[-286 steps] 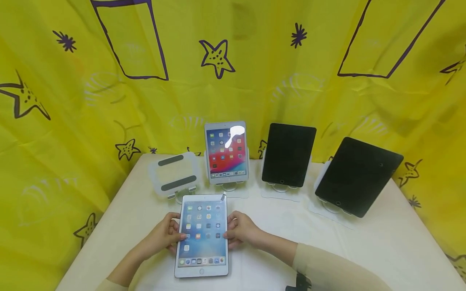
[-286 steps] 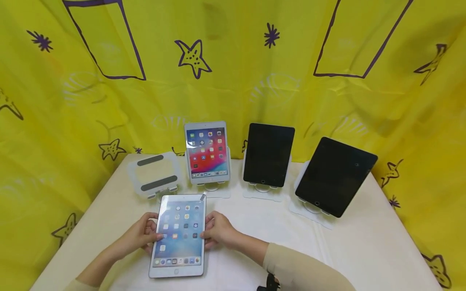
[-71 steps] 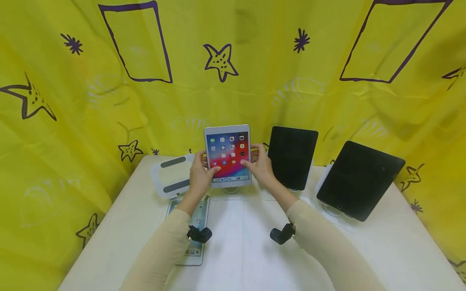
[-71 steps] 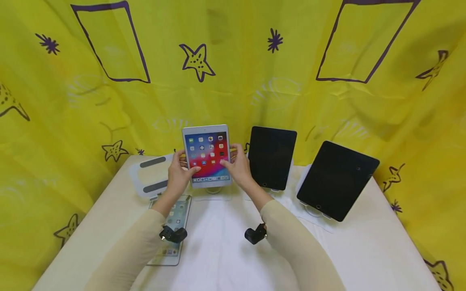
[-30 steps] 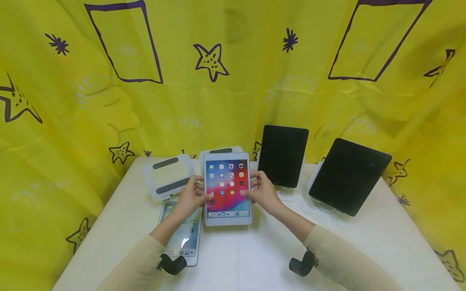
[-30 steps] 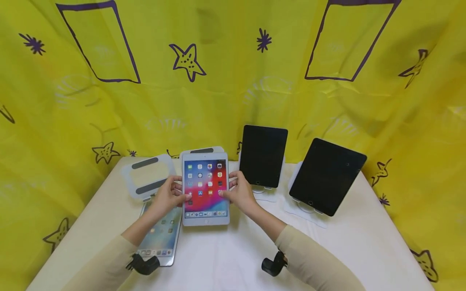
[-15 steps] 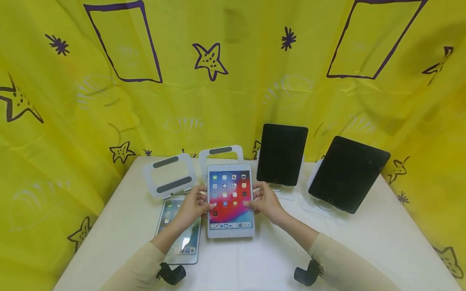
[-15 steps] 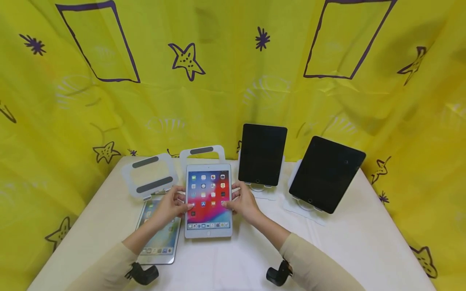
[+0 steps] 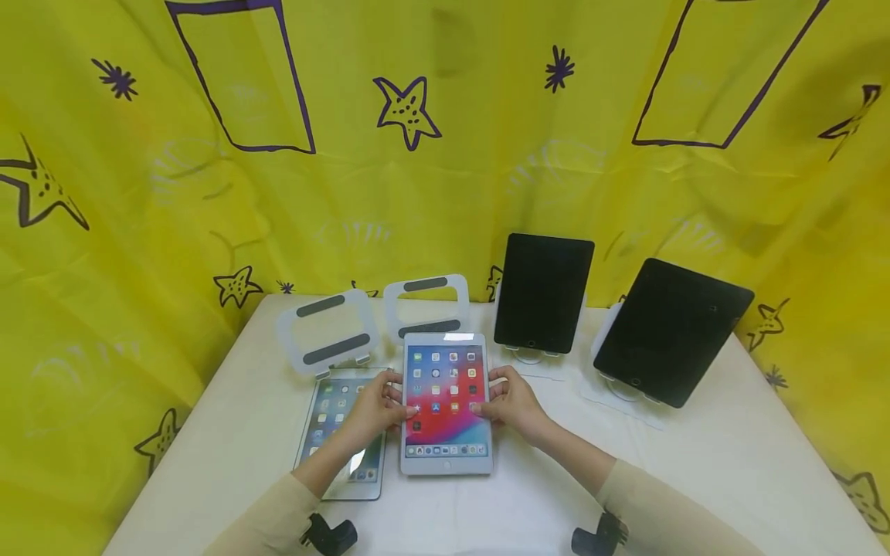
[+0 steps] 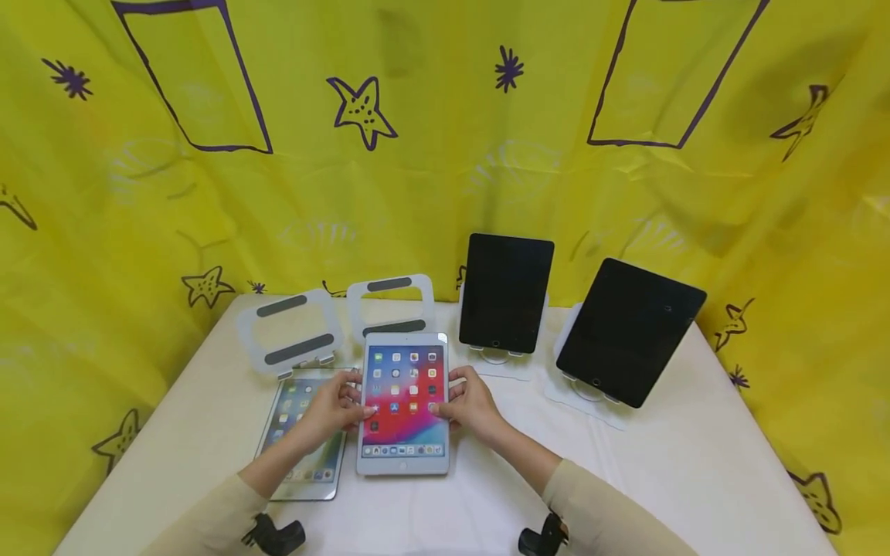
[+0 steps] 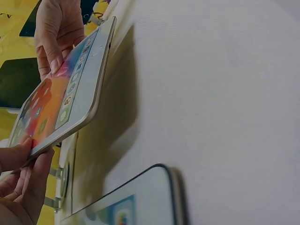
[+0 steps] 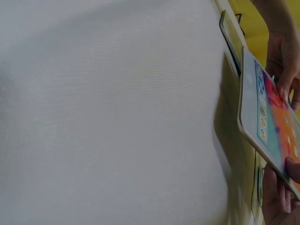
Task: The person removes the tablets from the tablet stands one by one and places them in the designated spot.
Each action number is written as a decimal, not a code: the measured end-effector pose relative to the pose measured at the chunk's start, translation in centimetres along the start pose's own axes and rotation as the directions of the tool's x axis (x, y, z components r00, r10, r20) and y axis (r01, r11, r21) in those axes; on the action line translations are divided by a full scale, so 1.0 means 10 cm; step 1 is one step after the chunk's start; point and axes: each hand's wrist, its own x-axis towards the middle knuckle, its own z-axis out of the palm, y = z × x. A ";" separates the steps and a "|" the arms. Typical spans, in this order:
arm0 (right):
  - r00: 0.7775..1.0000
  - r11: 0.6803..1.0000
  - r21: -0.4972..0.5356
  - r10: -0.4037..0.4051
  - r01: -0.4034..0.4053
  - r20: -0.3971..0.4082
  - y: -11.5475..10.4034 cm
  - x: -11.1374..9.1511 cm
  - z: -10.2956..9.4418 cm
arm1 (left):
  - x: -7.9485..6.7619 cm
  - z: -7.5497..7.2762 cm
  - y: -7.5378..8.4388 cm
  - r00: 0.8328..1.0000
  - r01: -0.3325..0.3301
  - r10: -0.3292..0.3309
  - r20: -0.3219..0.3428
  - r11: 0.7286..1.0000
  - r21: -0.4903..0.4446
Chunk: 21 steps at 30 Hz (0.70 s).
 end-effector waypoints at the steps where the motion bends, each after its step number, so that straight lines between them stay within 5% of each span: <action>1: 1.000 1.000 -0.006 0.005 -0.005 0.002 0.02 0.00 0.00 | 0.00 0.01 -0.02 1.000 0.003 -0.003 0.004 1.000 0.002; 21: 0.996 0.996 -0.050 0.071 -0.069 0.053 0.17 -0.06 0.13 | -0.12 -0.01 -0.19 0.996 0.008 -0.003 0.085 0.999 -0.051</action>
